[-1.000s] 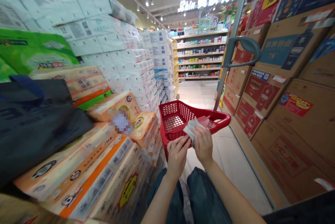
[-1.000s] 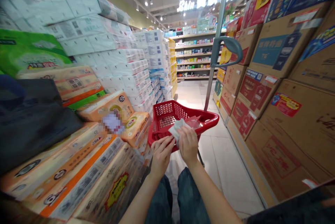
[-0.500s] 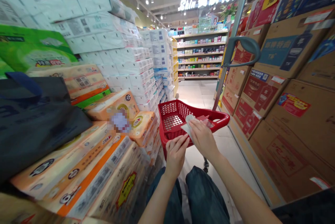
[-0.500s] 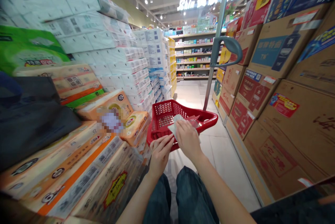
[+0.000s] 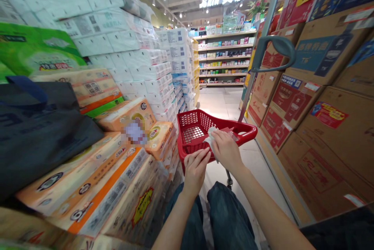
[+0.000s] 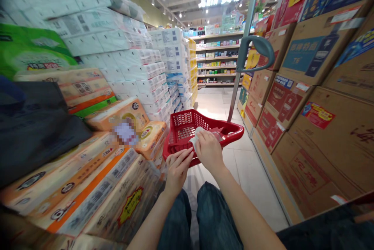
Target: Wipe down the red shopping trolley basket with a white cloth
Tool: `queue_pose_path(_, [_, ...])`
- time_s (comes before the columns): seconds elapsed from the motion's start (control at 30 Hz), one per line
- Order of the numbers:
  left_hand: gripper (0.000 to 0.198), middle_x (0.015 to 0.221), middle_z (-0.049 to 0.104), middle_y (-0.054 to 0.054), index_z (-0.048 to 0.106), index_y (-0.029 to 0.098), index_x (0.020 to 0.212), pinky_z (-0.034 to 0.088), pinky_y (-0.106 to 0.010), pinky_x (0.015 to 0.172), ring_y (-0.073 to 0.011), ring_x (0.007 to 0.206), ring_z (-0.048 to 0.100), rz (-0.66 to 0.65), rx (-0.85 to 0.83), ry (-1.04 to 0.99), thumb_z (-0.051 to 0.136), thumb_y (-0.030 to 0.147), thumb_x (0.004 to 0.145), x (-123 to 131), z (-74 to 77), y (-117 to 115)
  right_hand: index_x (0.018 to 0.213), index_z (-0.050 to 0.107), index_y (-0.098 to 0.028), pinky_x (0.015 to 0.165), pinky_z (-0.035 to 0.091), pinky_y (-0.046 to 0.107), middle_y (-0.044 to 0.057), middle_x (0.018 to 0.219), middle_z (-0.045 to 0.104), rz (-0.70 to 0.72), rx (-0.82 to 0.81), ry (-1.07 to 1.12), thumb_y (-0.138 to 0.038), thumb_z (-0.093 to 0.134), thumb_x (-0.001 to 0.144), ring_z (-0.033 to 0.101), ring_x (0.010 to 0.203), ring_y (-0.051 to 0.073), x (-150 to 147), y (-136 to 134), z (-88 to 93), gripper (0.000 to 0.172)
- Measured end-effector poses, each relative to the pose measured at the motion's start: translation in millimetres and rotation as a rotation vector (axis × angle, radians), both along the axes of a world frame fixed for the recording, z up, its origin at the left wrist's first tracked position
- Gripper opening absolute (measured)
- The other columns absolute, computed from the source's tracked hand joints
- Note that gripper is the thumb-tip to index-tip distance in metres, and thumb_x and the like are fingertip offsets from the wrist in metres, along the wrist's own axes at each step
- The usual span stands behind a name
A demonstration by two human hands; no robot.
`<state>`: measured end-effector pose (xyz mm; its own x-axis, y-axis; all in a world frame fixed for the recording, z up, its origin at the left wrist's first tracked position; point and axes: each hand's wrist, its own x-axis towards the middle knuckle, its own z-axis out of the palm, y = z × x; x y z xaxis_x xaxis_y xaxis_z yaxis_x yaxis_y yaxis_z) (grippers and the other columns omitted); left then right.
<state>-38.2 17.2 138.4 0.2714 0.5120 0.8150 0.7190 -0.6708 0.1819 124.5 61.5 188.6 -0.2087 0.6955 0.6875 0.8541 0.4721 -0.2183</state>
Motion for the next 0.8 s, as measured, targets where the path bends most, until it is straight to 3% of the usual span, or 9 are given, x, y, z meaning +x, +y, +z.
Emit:
queue_pose_path(0.1, [0.035,0.125,0.066,-0.005,0.057,0.027,0.129,0.038,-0.038,0.093,-0.0203,0.115,0.056,0.003,0.007,0.005,0.046,0.015,0.098,-4,0.6,0,0.122,0.062,-0.018,0.108,0.04,0.04,0.008,0.126,0.064,0.142,-0.021,-0.055,-0.021,0.039,0.095,0.057,0.118,0.021,-12,-6,5.5,0.036])
queue_pose_path(0.23, [0.036,0.127,0.065,-0.005,0.056,0.026,0.131,0.037,-0.038,0.093,-0.0199,0.115,0.057,-0.007,0.004,0.021,0.045,0.015,0.098,-4,3.1,-3,0.122,0.063,-0.024,0.114,0.031,0.047,0.005,0.126,0.065,0.174,-0.057,-0.119,-0.024,0.039,0.096,0.059,0.118,0.019,14,1,9.7,0.035])
queue_pose_path(0.4, [0.034,0.128,0.065,-0.005,0.057,0.025,0.129,0.036,-0.037,0.093,-0.0195,0.115,0.057,-0.014,0.006,0.006,0.043,0.016,0.099,1,4.4,-6,0.122,0.062,-0.026,0.113,0.027,0.053,0.004,0.127,0.065,0.027,-0.137,-0.112,-0.027,0.036,0.097,0.058,0.12,0.021,60,11,11.2,0.036])
queue_pose_path(0.53, [0.035,0.129,0.064,-0.005,0.057,0.024,0.129,0.036,-0.037,0.094,-0.0197,0.115,0.056,-0.019,0.012,-0.008,0.044,0.014,0.099,3,3.6,-7,0.115,0.065,-0.024,0.111,0.025,0.058,0.005,0.116,0.07,-0.214,-0.15,0.008,-0.028,0.033,0.097,0.062,0.11,0.023,75,12,2.9,0.037])
queue_pose_path(0.67, [0.035,0.127,0.065,-0.005,0.057,0.024,0.128,0.037,-0.037,0.093,-0.0196,0.114,0.057,-0.009,0.022,-0.017,0.045,0.012,0.097,1,2.7,-6,0.114,0.065,-0.016,0.107,0.033,0.054,0.011,0.111,0.07,-0.381,-0.017,0.117,-0.025,0.034,0.095,0.062,0.106,0.026,54,8,-10.9,0.037])
queue_pose_path(0.8, [0.034,0.126,0.066,-0.005,0.058,0.024,0.127,0.037,-0.038,0.092,-0.0197,0.113,0.057,-0.011,0.014,-0.017,0.044,0.013,0.098,0,4.1,-4,0.117,0.063,-0.012,0.108,0.035,0.048,0.015,0.121,0.065,-0.31,0.083,0.103,-0.022,0.037,0.094,0.057,0.116,0.027,9,-4,-12.9,0.036])
